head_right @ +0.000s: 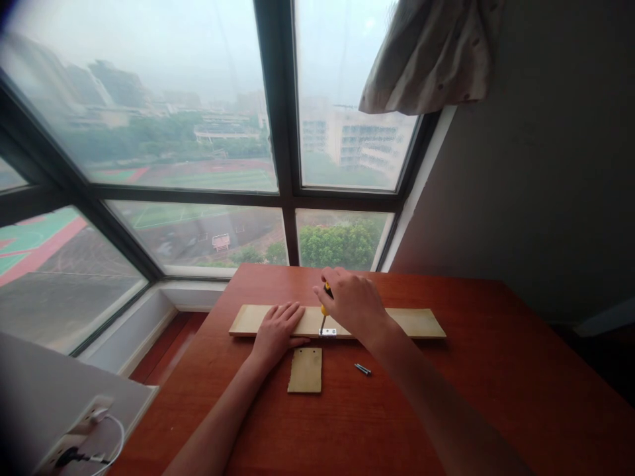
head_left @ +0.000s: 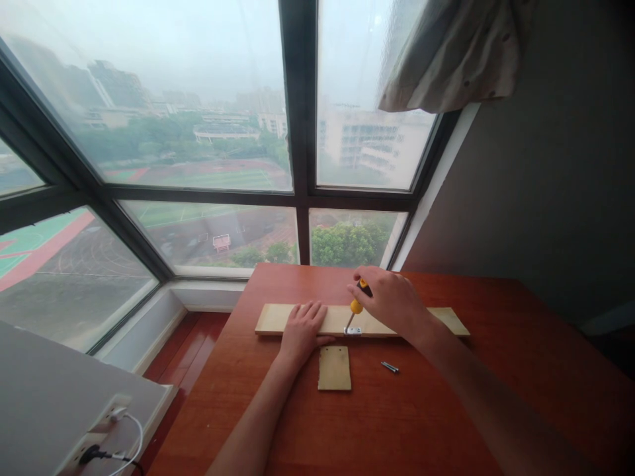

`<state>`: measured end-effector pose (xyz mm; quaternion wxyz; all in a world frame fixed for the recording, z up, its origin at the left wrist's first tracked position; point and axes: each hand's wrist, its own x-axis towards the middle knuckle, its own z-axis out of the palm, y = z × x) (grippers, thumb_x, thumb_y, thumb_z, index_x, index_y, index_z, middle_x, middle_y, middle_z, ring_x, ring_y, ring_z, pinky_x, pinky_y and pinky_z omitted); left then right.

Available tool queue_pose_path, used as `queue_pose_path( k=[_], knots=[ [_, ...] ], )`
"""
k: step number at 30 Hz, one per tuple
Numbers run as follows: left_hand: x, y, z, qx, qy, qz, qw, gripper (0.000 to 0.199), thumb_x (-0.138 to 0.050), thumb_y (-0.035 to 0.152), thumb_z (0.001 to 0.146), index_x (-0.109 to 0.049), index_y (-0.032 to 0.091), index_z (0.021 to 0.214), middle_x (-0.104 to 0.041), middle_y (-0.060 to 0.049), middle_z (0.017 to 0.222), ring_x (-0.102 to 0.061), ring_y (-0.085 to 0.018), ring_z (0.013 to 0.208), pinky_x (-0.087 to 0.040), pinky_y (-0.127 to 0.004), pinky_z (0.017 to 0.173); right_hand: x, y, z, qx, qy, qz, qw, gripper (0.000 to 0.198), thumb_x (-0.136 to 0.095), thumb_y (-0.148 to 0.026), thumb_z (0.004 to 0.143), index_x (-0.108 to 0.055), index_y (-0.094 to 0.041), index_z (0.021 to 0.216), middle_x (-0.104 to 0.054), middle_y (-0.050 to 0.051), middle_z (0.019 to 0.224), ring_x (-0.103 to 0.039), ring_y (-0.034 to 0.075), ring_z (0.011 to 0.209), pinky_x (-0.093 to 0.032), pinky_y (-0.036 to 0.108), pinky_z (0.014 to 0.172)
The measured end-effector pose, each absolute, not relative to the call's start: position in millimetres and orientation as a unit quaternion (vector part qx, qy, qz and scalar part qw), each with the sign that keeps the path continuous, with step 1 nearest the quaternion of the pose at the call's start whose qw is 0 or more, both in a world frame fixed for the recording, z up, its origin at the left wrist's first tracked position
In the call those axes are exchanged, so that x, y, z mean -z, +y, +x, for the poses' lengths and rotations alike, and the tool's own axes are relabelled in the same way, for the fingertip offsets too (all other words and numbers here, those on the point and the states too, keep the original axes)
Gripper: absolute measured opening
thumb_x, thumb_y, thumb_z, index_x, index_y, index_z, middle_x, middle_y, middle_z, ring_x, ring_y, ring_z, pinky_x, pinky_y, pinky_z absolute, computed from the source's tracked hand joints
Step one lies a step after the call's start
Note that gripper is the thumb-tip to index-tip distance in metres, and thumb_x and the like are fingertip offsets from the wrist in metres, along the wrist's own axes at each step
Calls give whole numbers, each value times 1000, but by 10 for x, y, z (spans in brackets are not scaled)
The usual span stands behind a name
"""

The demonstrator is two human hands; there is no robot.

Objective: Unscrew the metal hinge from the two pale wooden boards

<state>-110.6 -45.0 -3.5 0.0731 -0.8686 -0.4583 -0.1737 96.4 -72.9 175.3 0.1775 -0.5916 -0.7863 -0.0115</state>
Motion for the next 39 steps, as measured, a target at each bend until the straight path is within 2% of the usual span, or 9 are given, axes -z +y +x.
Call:
queue_pose_path(
  k=[6, 11, 14, 18, 24, 27, 31, 36, 39],
  knots=[
    [40, -450, -1106, 175, -460, -868, 70, 67, -62, 64, 73, -54, 23, 125, -57, -11, 130, -50, -29, 119, -37, -44, 100, -1717, -716, 986, -51, -805, -552, 213, 32, -53, -21, 79, -52, -23, 111, -65, 3, 106, -62, 18, 87, -41, 27, 72],
    [22, -459, -1100, 173, -462, -867, 64, 67, -62, 64, 73, -54, 23, 124, -57, -11, 130, -50, -30, 119, -36, -44, 101, -1737, -716, 963, -8, -791, -580, 193, 24, -47, -38, 88, -56, -24, 105, -67, 4, 99, -62, 21, 83, -41, 30, 67],
    [13, -462, -1096, 172, -464, -867, 60, 67, -62, 64, 72, -53, 22, 124, -57, -11, 130, -50, -29, 120, -36, -44, 100, -1740, -720, 958, -14, -791, -579, 194, 23, -46, -32, 88, -56, -24, 107, -67, 4, 100, -63, 20, 84, -41, 29, 69],
    [6, -464, -1094, 170, -466, -866, 56, 67, -62, 65, 72, -53, 22, 123, -57, -11, 130, -50, -30, 120, -36, -44, 100, -1740, -735, 962, -42, -806, -554, 204, 38, -54, -22, 78, -52, -23, 116, -65, 5, 108, -62, 19, 90, -42, 28, 76],
    [-2, -472, -1096, 177, -464, -866, 59, 66, -61, 65, 73, -53, 23, 124, -57, -11, 130, -50, -30, 120, -36, -44, 100, -1751, -725, 928, -8, -793, -581, 183, 30, -47, -41, 89, -57, -24, 111, -67, 5, 101, -63, 20, 85, -42, 29, 69],
    [-5, -476, -1096, 176, -464, -866, 58, 66, -62, 64, 73, -53, 23, 124, -56, -11, 131, -50, -30, 120, -36, -43, 101, -1745, -720, 931, -8, -788, -586, 188, 27, -47, -33, 88, -56, -24, 112, -67, 5, 102, -63, 20, 86, -42, 29, 70],
    [-1, -476, -1095, 172, -466, -866, 59, 66, -62, 64, 73, -54, 23, 124, -56, -11, 132, -51, -31, 120, -37, -44, 101, -1755, -744, 948, -44, -799, -565, 202, 36, -53, -21, 79, -53, -22, 115, -65, 6, 111, -62, 20, 92, -42, 29, 78],
    [12, -475, -1100, 173, -464, -867, 60, 65, -62, 62, 74, -53, 24, 126, -56, -11, 132, -51, -30, 120, -37, -44, 100, -1768, -729, 919, -21, -790, -588, 174, 33, -49, -38, 88, -53, -23, 117, -65, 8, 109, -63, 22, 91, -43, 31, 74],
    [18, -476, -1102, 171, -466, -866, 60, 65, -63, 62, 74, -53, 24, 126, -55, -11, 132, -50, -30, 121, -37, -45, 101, -1755, -697, 910, -25, -791, -586, 177, 31, -48, -35, 89, -54, -23, 116, -66, 7, 106, -63, 21, 91, -42, 30, 75]
  ],
)
